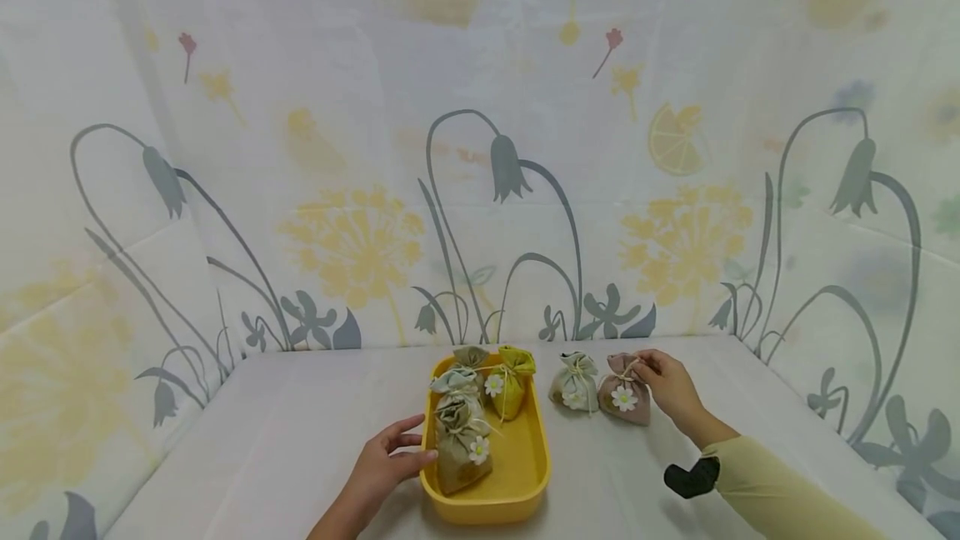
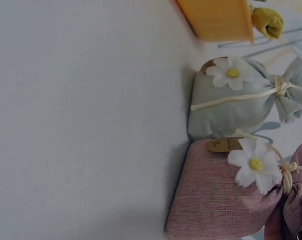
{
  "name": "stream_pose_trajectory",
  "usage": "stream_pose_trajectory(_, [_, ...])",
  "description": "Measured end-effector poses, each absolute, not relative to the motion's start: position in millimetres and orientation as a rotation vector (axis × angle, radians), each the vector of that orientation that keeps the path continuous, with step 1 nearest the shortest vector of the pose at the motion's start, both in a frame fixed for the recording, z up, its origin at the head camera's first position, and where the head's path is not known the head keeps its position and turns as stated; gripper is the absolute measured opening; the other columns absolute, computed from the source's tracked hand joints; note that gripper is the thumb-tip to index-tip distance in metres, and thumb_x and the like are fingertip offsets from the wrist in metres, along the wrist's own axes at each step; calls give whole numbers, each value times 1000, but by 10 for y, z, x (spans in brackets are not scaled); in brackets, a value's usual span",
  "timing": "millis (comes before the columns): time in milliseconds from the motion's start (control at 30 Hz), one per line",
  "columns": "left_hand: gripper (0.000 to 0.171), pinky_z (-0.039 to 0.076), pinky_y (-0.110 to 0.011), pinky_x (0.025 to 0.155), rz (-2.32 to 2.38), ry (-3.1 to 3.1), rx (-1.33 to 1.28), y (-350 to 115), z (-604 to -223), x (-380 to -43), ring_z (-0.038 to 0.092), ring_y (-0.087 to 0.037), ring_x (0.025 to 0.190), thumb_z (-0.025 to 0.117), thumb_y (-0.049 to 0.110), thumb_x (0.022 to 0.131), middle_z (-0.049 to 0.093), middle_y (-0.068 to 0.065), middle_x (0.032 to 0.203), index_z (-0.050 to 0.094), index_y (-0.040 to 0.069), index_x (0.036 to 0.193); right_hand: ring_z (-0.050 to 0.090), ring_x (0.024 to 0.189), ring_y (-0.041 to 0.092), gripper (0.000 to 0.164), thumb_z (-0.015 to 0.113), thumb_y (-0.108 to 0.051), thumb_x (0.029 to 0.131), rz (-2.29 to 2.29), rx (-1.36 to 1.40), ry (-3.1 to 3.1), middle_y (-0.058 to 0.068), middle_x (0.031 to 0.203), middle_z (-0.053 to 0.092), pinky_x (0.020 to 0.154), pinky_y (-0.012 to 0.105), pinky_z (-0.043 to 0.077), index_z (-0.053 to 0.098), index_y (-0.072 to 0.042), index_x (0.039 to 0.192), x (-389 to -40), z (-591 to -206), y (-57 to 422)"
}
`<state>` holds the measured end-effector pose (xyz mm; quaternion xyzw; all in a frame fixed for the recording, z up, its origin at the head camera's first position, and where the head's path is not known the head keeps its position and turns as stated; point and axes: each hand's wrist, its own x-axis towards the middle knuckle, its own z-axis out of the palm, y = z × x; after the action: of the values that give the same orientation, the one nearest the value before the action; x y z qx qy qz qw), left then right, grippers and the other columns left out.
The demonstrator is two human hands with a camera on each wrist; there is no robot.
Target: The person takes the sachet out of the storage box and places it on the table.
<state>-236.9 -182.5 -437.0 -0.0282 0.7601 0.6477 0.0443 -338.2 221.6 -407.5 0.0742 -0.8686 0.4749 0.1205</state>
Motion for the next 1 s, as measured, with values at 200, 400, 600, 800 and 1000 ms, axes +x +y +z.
stream_pose_trajectory(200, [78,55,-35,74,1981,2316,-99,-1820,-4377,-2380,61,-18,84,81,27,73,56,-15,107,44,-2,135,55,104,34,36,52,-15,96,1375,227,-2576,26,112,59,83,39,50,52,12,120,-3341,-4110,2282])
stream_pose_trajectory(400, [78,55,-36,75,1968,2320,-125,-1822,-4376,-2374,61,-18,85,80,29,73,57,-15,107,44,-1,135,54,107,36,47,58,-28,93,1389,213,-2593,22,115,59,86,46,47,54,8,123,-3256,-4098,2397])
stream_pose_trajectory(600, [78,55,-36,75,1966,2320,-123,-1826,-4372,-2374,61,-18,85,80,29,73,56,-14,107,43,-1,135,59,96,29,45,59,-27,93,1364,189,-2624,18,108,63,79,41,50,56,8,121,-3173,-4112,2515])
stream_pose_trajectory(800, [79,55,-36,75,1970,2315,-104,-1820,-4383,-2377,61,-18,85,80,30,73,57,-14,107,43,-2,135,60,93,23,47,59,-25,93,1444,150,-2632,15,103,64,83,45,49,52,10,123,-3023,-4114,2567])
stream_pose_trajectory(1000, [79,55,-36,75,1979,2309,-118,-1827,-4394,-2388,61,-18,84,80,28,73,56,-15,107,43,-2,135,59,89,16,52,64,-30,89,1483,108,-2633,10,100,65,79,36,50,54,8,123,-2853,-4127,2527])
